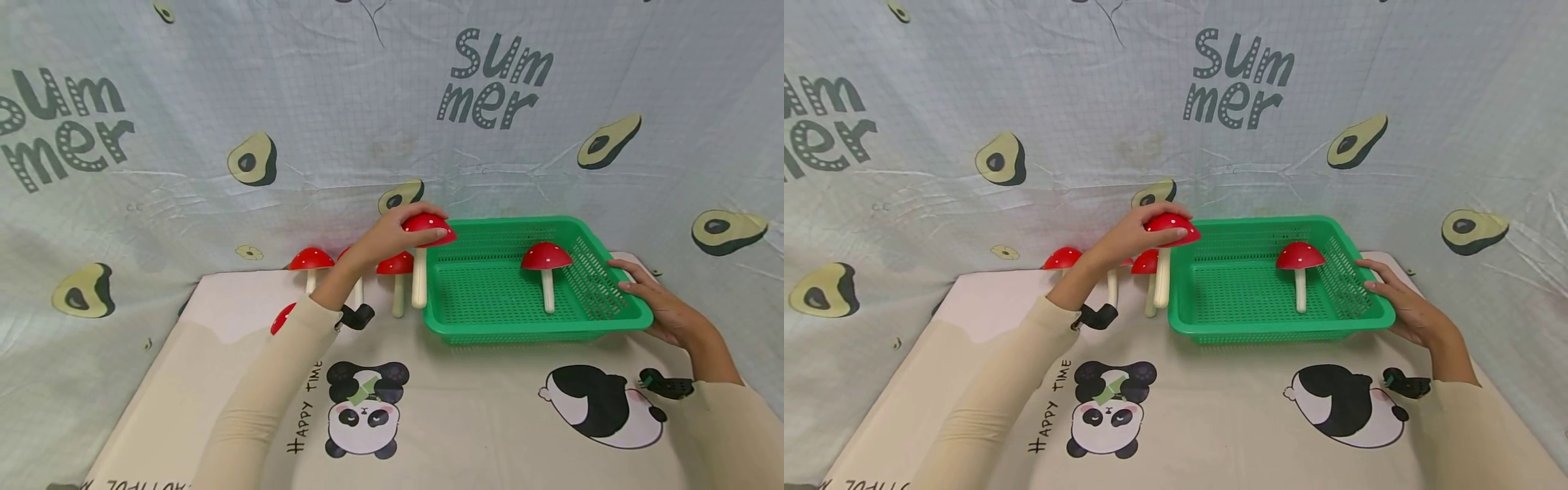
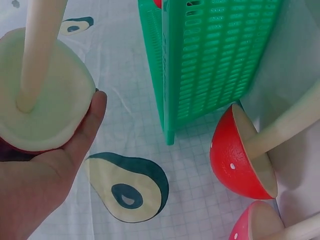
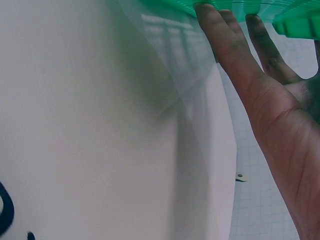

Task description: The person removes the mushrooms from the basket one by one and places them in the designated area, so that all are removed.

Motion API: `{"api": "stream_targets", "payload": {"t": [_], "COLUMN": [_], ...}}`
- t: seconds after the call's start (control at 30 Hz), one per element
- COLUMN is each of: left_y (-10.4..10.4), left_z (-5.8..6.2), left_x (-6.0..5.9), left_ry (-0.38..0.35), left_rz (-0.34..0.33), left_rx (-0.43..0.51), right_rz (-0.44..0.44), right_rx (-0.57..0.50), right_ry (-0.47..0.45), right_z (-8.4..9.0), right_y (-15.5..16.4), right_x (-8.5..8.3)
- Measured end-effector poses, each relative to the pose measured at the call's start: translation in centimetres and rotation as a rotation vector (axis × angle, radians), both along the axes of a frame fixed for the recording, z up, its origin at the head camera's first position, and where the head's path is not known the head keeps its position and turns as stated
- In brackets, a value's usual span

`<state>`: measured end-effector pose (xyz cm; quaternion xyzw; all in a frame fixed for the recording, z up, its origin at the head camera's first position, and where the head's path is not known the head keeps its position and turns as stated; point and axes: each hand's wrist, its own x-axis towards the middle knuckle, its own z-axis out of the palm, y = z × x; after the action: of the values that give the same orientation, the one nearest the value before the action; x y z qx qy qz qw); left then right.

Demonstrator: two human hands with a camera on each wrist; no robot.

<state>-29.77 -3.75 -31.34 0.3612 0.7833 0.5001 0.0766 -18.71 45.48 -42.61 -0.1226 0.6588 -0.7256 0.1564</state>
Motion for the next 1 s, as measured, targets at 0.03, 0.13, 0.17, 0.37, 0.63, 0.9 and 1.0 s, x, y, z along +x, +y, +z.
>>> {"api": "stream_targets", "payload": {"t": [0.03, 0.13, 0.17, 0.37, 0.63, 0.9, 1.0], "left_y": [-0.1, -0.3, -0.3, -0.4, -0.6, -1.4, -1.8], "left_z": [0.0, 0.0, 0.0, -0.1, 0.1, 0.0, -0.1], "left_x": [0.1, 0.3, 0.4, 0.3, 0.5, 0.9, 0.9], "left_ry": [0.009, 0.028, 0.032, 0.044, 0.068, 0.098, 0.115], "left_rz": [0.003, 0.008, 0.006, -0.009, -0.015, -0.022, -0.02], "left_rx": [-0.008, -0.018, -0.016, -0.008, -0.035, -0.021, -0.03], "right_rz": [-0.001, -0.002, -0.001, 0.002, -0.011, -0.001, 0.002], "right_rx": [0.002, 0.007, 0.007, 0.002, 0.023, 0.001, -0.004], "right_ry": [0.0, 0.0, 0.0, 0.004, 0.007, 0.005, 0.002], "right_z": [0.0, -0.1, -0.1, -0.1, -0.1, 0.1, 0.1], "right_y": [0.0, 0.0, 0.0, 0.0, 0.2, 0.0, 0.0], "right_x": [0.0, -0.1, -0.1, -0.1, -0.1, 0.0, 0.0]}}
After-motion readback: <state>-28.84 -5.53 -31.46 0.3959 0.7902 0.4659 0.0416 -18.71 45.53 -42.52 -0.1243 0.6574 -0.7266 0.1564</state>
